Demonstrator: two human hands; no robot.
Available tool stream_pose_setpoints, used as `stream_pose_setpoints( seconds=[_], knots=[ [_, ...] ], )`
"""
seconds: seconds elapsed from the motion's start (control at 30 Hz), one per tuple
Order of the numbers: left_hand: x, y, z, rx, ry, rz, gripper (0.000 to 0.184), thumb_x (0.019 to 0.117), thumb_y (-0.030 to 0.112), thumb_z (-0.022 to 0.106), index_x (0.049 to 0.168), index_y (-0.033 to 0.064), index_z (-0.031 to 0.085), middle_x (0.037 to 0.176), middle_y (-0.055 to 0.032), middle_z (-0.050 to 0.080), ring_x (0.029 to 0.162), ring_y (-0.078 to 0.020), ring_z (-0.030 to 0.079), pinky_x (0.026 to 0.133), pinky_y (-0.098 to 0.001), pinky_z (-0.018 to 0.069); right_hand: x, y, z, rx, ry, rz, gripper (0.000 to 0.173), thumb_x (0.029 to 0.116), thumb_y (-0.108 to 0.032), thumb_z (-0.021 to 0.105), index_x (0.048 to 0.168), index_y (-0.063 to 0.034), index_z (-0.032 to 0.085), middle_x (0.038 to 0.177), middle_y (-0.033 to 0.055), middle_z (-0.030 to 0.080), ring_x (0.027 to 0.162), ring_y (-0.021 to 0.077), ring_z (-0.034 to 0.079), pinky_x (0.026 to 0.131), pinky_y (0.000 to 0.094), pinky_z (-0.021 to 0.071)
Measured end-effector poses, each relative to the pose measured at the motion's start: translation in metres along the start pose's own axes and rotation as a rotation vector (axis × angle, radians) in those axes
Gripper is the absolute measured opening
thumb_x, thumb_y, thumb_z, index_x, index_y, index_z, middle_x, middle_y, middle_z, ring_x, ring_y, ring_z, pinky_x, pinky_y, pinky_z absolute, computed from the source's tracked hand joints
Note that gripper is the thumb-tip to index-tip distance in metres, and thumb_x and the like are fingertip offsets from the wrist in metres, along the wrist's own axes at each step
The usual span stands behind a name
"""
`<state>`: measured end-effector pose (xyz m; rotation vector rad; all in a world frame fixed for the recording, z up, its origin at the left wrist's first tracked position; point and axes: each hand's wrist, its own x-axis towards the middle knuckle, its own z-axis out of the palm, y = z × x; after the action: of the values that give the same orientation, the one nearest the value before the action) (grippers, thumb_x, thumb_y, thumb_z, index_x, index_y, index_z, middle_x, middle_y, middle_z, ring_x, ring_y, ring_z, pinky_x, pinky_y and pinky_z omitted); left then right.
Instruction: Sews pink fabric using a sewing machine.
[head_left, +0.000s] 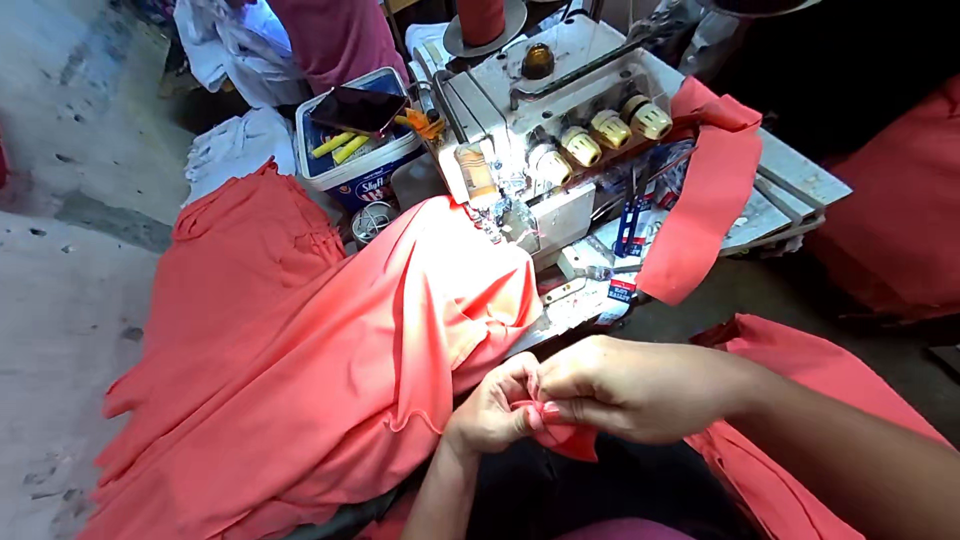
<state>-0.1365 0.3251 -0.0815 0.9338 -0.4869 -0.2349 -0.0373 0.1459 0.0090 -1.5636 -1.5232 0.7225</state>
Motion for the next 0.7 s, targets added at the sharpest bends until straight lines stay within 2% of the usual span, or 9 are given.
stream_pose_setpoints(
  seconds=[0.07, 0.13, 0.17, 0.23, 0.33, 0.4, 0.5, 0.6, 0.7],
  knots=[
    [0.0, 0.004, 0.0, 0.116, 0.154, 0.012, 0.016, 0.096, 0.034, 0.07, 0.109, 0.0265, 0.064, 0.096, 0.0187, 0.069, 0.081, 0.0098, 0.063, 0.068, -0.0119, 0.0531, -0.004, -0.001, 0.006, -0.113, 0.136, 0.025, 0.023, 0.1017, -0.008, 0.05, 0.086, 0.0015, 0.064, 0.076, 0.0108, 0.059, 0.072, 0.017, 0.059, 0.065, 0.03, 0.0478],
    [0.0, 0.025, -0.004, 0.36, 0.26, -0.05, 0.017, 0.096, 0.019, 0.069, 0.111, 0.0141, 0.062, 0.096, 0.0165, 0.067, 0.081, 0.0087, 0.062, 0.07, -0.0132, 0.0537, -0.006, 0.003, 0.012, -0.184, 0.264, 0.059, 0.022, 0.0995, -0.014, 0.056, 0.11, 0.0017, 0.067, 0.092, 0.0138, 0.07, 0.082, 0.0215, 0.068, 0.073, 0.0359, 0.0555],
    [0.001, 0.038, -0.005, 0.509, 0.269, -0.112, 0.014, 0.0949, 0.012, 0.066, 0.107, 0.006, 0.063, 0.094, 0.0146, 0.067, 0.081, 0.0092, 0.061, 0.073, -0.013, 0.0527, -0.007, 0.006, 0.015, -0.211, 0.286, 0.085, 0.032, 0.0967, -0.024, 0.061, 0.117, 0.0004, 0.064, 0.098, 0.0131, 0.07, 0.086, 0.0223, 0.068, 0.074, 0.0384, 0.0557],
    [0.003, 0.06, -0.004, 0.74, 0.223, -0.231, 0.013, 0.0959, 0.009, 0.063, 0.099, -0.0023, 0.069, 0.089, 0.0091, 0.068, 0.076, 0.0109, 0.059, 0.071, -0.0102, 0.0513, -0.009, 0.012, 0.021, -0.329, 0.352, 0.095, 0.043, 0.09, -0.038, 0.068, 0.113, -0.0016, 0.065, 0.092, 0.011, 0.07, 0.081, 0.0229, 0.069, 0.067, 0.0405, 0.0544],
    [0.004, 0.072, -0.003, 0.841, 0.177, -0.288, 0.014, 0.0981, 0.01, 0.061, 0.096, -0.002, 0.069, 0.081, 0.0066, 0.067, 0.068, 0.0102, 0.058, 0.064, -0.0094, 0.0501, -0.01, 0.024, 0.03, -0.448, 0.474, 0.026, 0.025, 0.0949, -0.028, 0.061, 0.09, -0.0051, 0.068, 0.074, 0.007, 0.065, 0.066, 0.0175, 0.064, 0.057, 0.0325, 0.0486],
    [0.004, 0.073, -0.005, 0.859, 0.163, -0.261, 0.015, 0.0993, 0.011, 0.061, 0.097, -0.0023, 0.068, 0.086, 0.0036, 0.067, 0.069, 0.0093, 0.058, 0.064, -0.0094, 0.0509, -0.009, 0.028, 0.032, -0.439, 0.543, 0.007, 0.025, 0.0985, -0.021, 0.055, 0.084, -0.0058, 0.069, 0.071, 0.0059, 0.063, 0.065, 0.0134, 0.061, 0.058, 0.0269, 0.0462],
    [0.006, 0.071, -0.006, 0.972, 0.129, -0.147, 0.017, 0.0992, 0.009, 0.06, 0.097, -0.0056, 0.069, 0.091, -0.0043, 0.067, 0.078, 0.0068, 0.059, 0.072, -0.0093, 0.049, -0.01, 0.03, 0.036, -0.356, 0.602, 0.021, 0.024, 0.1, -0.02, 0.055, 0.09, -0.003, 0.069, 0.072, 0.0064, 0.063, 0.066, 0.0105, 0.06, 0.061, 0.0224, 0.0465],
    [0.008, 0.074, -0.002, 1.266, 0.069, -0.014, 0.019, 0.099, 0.01, 0.06, 0.096, -0.0035, 0.072, 0.09, -0.0123, 0.072, 0.087, -0.008, 0.066, 0.086, -0.0196, 0.0508, -0.011, 0.035, 0.042, -0.267, 0.575, 0.049, 0.028, 0.1019, -0.021, 0.056, 0.115, -0.0015, 0.071, 0.075, 0.0067, 0.067, 0.063, 0.0123, 0.061, 0.061, 0.0264, 0.0508],
    [0.008, 0.09, 0.006, 1.548, -0.001, -0.089, 0.017, 0.0973, 0.015, 0.061, 0.094, 0.0049, 0.074, 0.082, -0.0081, 0.072, 0.076, -0.0174, 0.07, 0.071, -0.0315, 0.0568, -0.011, 0.044, 0.052, -0.237, 0.552, 0.015, 0.02, 0.1015, -0.014, 0.055, 0.1, -0.0028, 0.072, 0.078, 0.0089, 0.07, 0.069, 0.014, 0.067, 0.065, 0.0281, 0.0536]
  ],
)
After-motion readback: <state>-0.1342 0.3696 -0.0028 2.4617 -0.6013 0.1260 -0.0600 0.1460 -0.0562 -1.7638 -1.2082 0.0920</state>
